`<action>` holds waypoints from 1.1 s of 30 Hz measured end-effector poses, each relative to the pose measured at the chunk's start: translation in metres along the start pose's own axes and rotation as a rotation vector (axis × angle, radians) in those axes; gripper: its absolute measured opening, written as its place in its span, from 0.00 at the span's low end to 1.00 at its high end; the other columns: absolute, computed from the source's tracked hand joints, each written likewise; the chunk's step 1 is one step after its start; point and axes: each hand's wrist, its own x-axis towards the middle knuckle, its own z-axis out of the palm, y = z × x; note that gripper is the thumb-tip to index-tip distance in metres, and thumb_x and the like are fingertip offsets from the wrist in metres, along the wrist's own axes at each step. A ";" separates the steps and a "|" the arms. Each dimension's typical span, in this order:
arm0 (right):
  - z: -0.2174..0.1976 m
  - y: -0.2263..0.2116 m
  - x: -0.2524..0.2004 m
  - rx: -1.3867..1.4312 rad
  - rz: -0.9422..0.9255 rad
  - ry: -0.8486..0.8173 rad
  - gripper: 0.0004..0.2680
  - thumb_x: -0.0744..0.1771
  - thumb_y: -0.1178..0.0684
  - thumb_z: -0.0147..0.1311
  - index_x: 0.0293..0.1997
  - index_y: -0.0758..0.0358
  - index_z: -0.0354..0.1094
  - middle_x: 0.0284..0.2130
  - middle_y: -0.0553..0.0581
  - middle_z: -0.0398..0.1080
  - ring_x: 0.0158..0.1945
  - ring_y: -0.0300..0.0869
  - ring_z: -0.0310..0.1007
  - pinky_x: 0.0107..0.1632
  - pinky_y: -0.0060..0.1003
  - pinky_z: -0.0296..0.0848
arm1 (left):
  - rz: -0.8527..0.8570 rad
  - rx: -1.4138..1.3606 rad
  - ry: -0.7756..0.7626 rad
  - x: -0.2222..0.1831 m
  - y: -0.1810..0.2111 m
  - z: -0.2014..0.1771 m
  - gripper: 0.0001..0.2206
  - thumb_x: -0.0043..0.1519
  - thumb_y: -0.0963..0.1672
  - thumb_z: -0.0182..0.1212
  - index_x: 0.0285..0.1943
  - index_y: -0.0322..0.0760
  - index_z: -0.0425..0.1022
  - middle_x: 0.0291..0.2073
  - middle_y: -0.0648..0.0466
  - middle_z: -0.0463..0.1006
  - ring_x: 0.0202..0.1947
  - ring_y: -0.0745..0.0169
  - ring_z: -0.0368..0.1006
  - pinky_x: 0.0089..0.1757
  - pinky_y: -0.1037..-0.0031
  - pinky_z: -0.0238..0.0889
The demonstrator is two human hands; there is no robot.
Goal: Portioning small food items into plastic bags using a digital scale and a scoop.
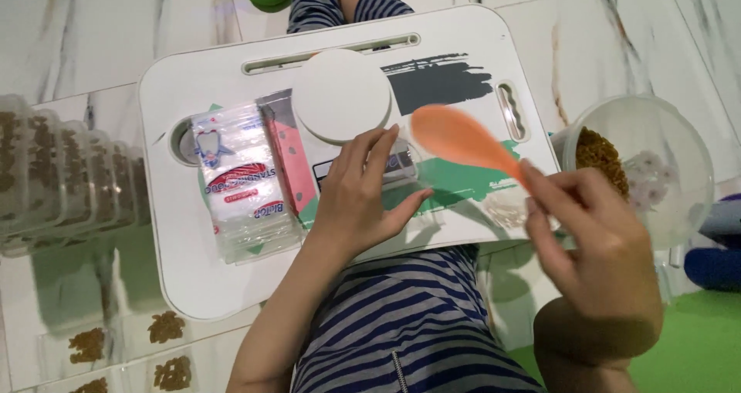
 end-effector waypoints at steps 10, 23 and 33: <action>0.021 0.056 -0.025 -0.016 0.344 0.068 0.14 0.73 0.65 0.53 0.68 0.69 0.76 0.41 0.60 0.69 0.44 0.47 0.69 0.51 0.42 0.67 | 0.027 0.252 -0.489 0.079 -0.047 0.016 0.40 0.53 0.44 0.72 0.74 0.36 0.55 0.68 0.50 0.62 0.67 0.40 0.52 0.64 0.26 0.29; 0.029 0.067 -0.035 0.075 0.431 0.029 0.14 0.73 0.64 0.50 0.68 0.72 0.75 0.42 0.62 0.70 0.49 0.46 0.68 0.51 0.41 0.67 | -0.024 -0.038 -0.709 0.065 -0.059 0.020 0.48 0.64 0.42 0.69 0.82 0.60 0.30 0.82 0.61 0.32 0.81 0.37 0.23 0.61 0.22 0.07; 0.030 0.077 -0.046 0.094 0.449 0.070 0.14 0.75 0.67 0.52 0.71 0.76 0.75 0.36 0.60 0.60 0.38 0.45 0.59 0.46 0.40 0.60 | -0.578 -0.013 -0.311 -0.004 -0.089 -0.052 0.23 0.71 0.45 0.42 0.77 0.38 0.53 0.79 0.48 0.43 0.78 0.42 0.31 0.65 0.32 0.28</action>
